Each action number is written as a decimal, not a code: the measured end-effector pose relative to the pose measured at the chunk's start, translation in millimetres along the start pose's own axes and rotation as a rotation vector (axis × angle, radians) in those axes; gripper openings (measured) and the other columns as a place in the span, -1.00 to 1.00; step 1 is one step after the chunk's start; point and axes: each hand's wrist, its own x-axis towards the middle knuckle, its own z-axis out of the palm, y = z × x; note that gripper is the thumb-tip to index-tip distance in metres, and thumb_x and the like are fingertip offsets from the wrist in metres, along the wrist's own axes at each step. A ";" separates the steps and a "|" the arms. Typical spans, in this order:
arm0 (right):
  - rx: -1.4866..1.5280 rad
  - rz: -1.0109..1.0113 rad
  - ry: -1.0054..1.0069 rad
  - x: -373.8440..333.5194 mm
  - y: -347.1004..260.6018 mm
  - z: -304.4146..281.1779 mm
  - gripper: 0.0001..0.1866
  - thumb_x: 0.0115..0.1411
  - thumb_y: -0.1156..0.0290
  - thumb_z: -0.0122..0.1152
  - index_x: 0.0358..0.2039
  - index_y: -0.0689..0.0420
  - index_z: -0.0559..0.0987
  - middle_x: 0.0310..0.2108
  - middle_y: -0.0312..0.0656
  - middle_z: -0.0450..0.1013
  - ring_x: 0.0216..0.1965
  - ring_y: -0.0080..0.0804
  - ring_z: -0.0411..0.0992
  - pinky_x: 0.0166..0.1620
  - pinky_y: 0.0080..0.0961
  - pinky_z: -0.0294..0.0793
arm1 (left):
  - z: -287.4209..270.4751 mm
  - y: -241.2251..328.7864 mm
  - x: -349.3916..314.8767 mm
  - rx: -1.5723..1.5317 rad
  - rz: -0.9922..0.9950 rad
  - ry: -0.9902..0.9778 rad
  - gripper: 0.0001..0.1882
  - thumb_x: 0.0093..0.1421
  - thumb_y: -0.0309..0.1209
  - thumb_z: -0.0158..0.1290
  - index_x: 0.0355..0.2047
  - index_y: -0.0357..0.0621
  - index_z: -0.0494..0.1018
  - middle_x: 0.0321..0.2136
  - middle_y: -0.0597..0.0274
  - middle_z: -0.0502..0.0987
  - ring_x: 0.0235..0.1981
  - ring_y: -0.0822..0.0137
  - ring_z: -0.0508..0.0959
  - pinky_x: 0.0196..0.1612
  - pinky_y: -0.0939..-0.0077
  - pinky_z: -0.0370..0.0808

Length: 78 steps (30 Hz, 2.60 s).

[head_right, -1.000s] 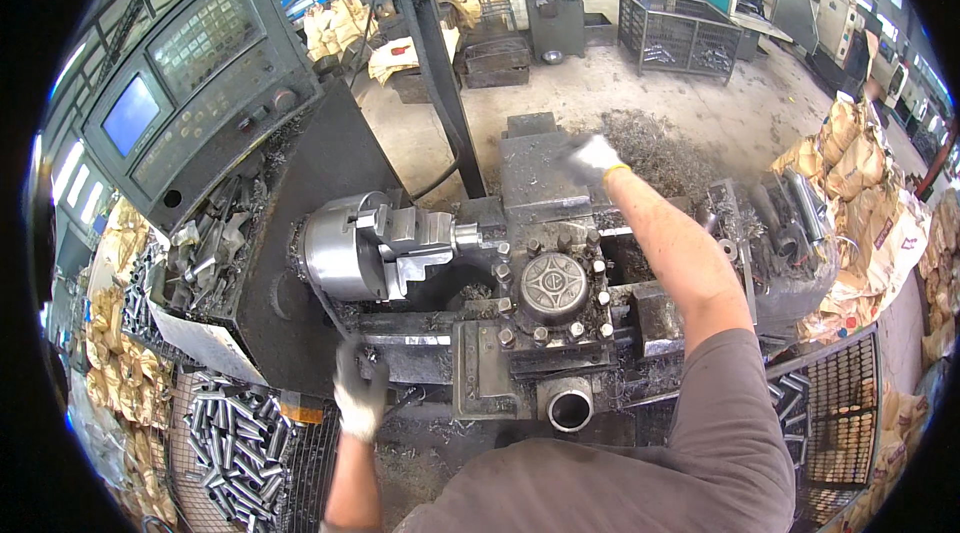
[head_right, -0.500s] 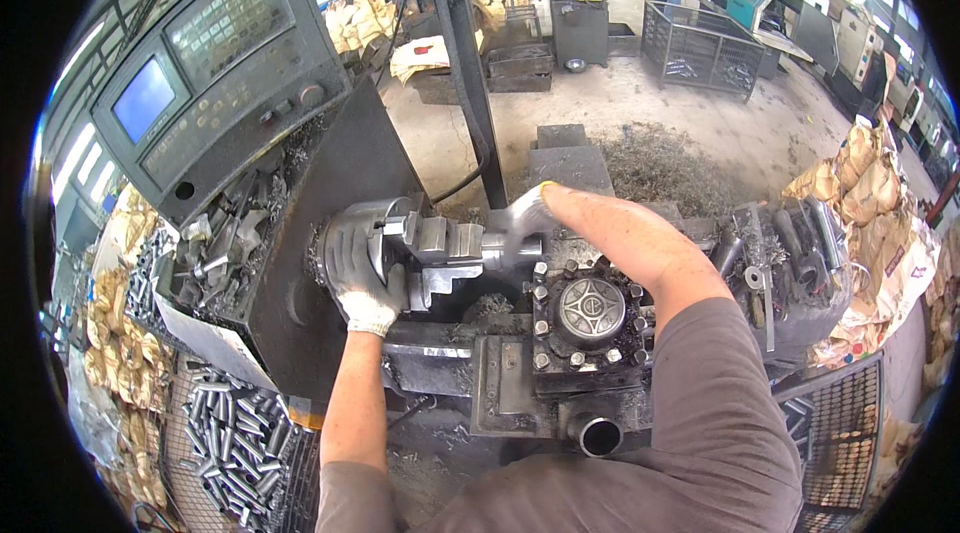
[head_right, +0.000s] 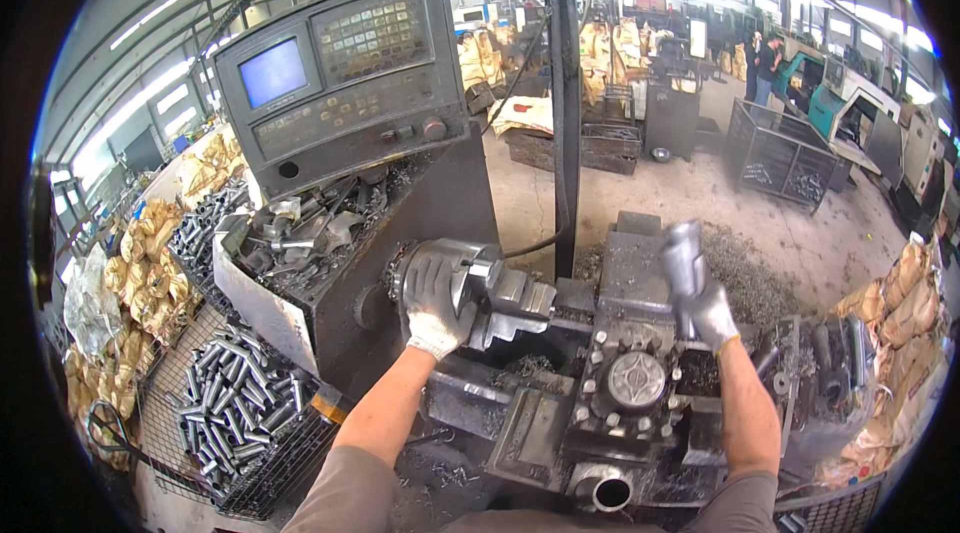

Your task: The person repeatedly loads hollow metal tubes into a lathe chuck, secures them, and removes them after machining. The finished tubes are placed into a wire basket. The person wears gloves and works continuously in a factory setting.

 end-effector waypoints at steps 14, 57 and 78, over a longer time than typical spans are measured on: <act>-0.254 -0.374 -0.076 -320.7 -173.9 104.7 0.16 -0.04 0.05 0.62 0.47 0.28 0.23 0.01 0.17 0.63 -0.02 0.08 0.68 0.05 -0.18 0.70 | -126.4 155.2 -129.8 -1.998 -0.787 -0.298 -0.25 0.33 -0.25 0.28 0.43 -0.14 0.21 0.23 0.07 0.47 0.29 0.15 0.47 0.28 0.11 0.48; -0.369 -0.028 -0.454 -340.5 -90.4 207.1 -0.34 0.14 0.38 0.34 0.28 0.17 0.46 -0.17 0.13 0.64 -0.21 0.15 0.67 -0.21 0.05 0.66 | -97.8 82.7 -220.4 -1.905 -1.462 -0.959 -0.46 0.52 0.01 0.03 0.20 -0.21 0.46 -0.07 0.05 0.68 -0.16 0.13 0.75 -0.09 0.19 0.75; -0.034 -0.493 -0.374 -219.3 -204.9 82.8 -0.13 -0.05 0.16 0.53 0.28 0.20 0.46 -0.06 0.12 0.66 -0.06 0.07 0.70 -0.04 -0.13 0.74 | -24.0 71.5 -160.9 -1.114 -0.653 -1.163 -0.40 0.47 0.07 0.03 0.24 -0.16 0.51 0.09 0.07 0.65 0.05 0.13 0.67 0.23 0.19 0.53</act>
